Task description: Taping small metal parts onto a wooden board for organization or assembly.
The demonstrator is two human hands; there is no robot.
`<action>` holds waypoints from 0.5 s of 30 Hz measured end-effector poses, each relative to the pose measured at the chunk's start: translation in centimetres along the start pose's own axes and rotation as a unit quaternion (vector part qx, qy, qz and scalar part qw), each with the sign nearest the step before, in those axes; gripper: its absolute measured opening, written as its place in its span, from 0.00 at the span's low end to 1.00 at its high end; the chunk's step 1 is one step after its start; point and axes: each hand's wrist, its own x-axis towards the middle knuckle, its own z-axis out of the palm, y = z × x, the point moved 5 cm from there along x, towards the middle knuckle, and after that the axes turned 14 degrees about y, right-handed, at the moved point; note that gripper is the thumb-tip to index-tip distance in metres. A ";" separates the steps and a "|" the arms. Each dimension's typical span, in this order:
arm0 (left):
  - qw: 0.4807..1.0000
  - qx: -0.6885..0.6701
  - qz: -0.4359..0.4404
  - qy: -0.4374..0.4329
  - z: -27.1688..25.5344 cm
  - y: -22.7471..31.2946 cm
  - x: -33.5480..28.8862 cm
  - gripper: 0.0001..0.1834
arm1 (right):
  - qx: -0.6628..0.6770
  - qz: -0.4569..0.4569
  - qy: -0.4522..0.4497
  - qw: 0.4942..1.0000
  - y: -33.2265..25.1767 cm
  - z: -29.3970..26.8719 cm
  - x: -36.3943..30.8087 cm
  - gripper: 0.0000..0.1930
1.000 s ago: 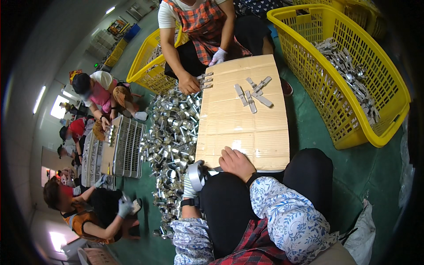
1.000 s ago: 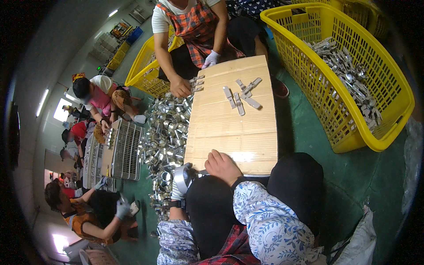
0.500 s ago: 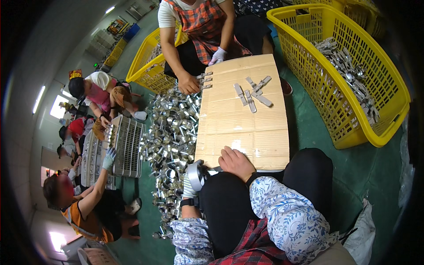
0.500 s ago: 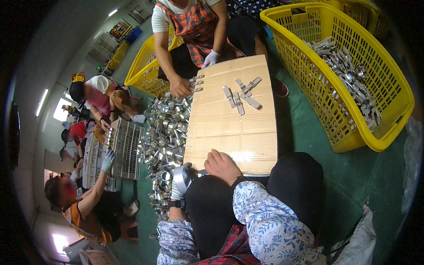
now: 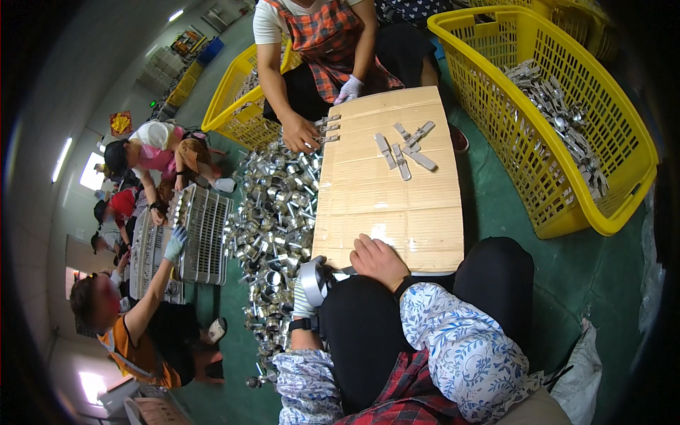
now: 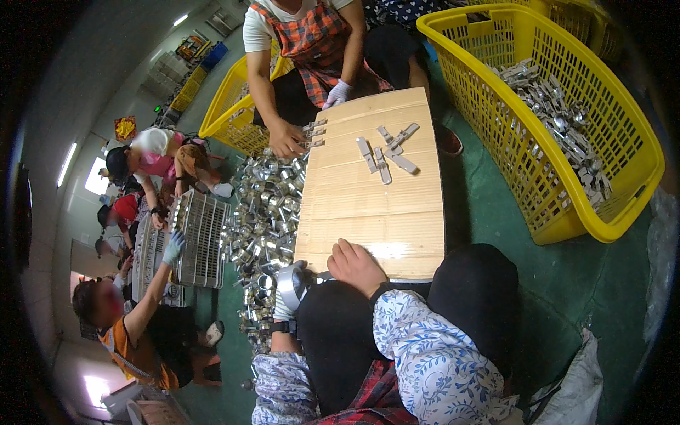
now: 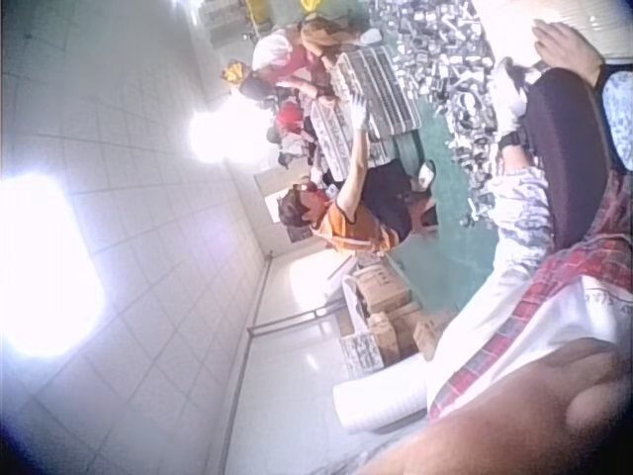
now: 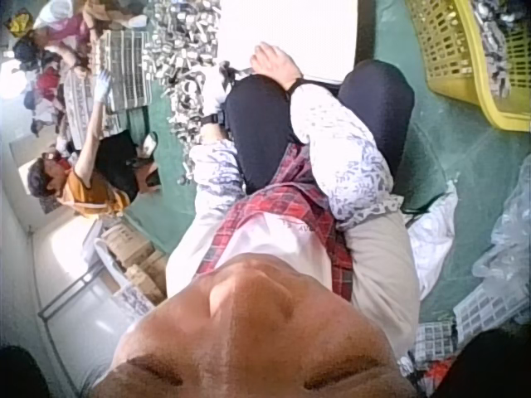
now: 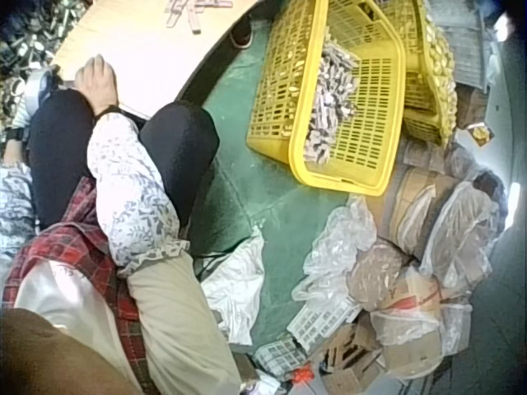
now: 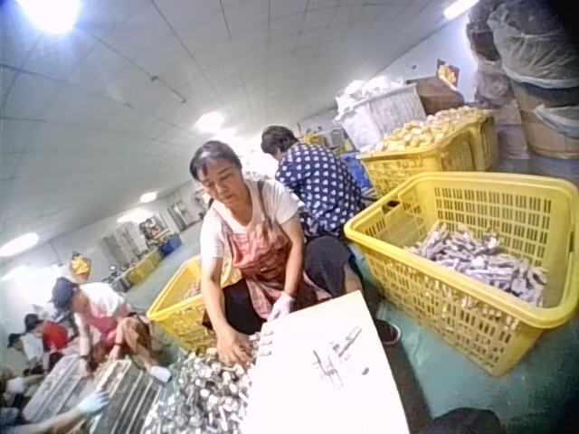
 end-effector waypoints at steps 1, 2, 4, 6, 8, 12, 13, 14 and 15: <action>1.000 0.000 0.007 -0.002 0.0 0.0 0.0 0.22 | 0.000 0.000 0.001 1.000 0.0 0.0 0.0 0.10; 1.000 0.000 0.010 -0.003 -0.1 0.0 0.1 0.22 | 0.000 0.000 0.002 1.000 -0.1 0.0 0.0 0.10; 1.000 0.003 0.026 -0.003 -0.1 0.3 0.3 0.21 | -0.001 0.000 0.002 1.000 -0.1 0.0 0.0 0.10; 0.999 0.006 0.039 -0.001 0.1 0.8 0.4 0.21 | -0.003 -0.001 0.001 1.000 0.0 0.1 -0.1 0.10; 0.998 -0.052 -0.032 0.012 0.4 0.9 0.5 0.26 | -0.001 0.000 0.000 1.000 0.2 0.2 -0.3 0.10; 0.999 0.017 0.028 0.021 0.0 0.8 0.7 0.34 | 0.009 0.003 0.004 1.000 0.0 0.0 0.1 0.10; 1.000 0.008 0.009 0.014 0.0 0.5 0.5 0.35 | 0.011 0.004 0.005 1.000 -0.1 0.0 0.2 0.10; 1.000 0.004 -0.001 0.011 -0.1 0.3 0.4 0.35 | 0.012 0.003 0.007 1.000 -0.2 -0.1 0.3 0.10; 1.000 -0.002 -0.010 0.006 0.0 0.2 0.4 0.36 | 0.011 0.003 0.007 1.000 -0.1 0.0 0.2 0.10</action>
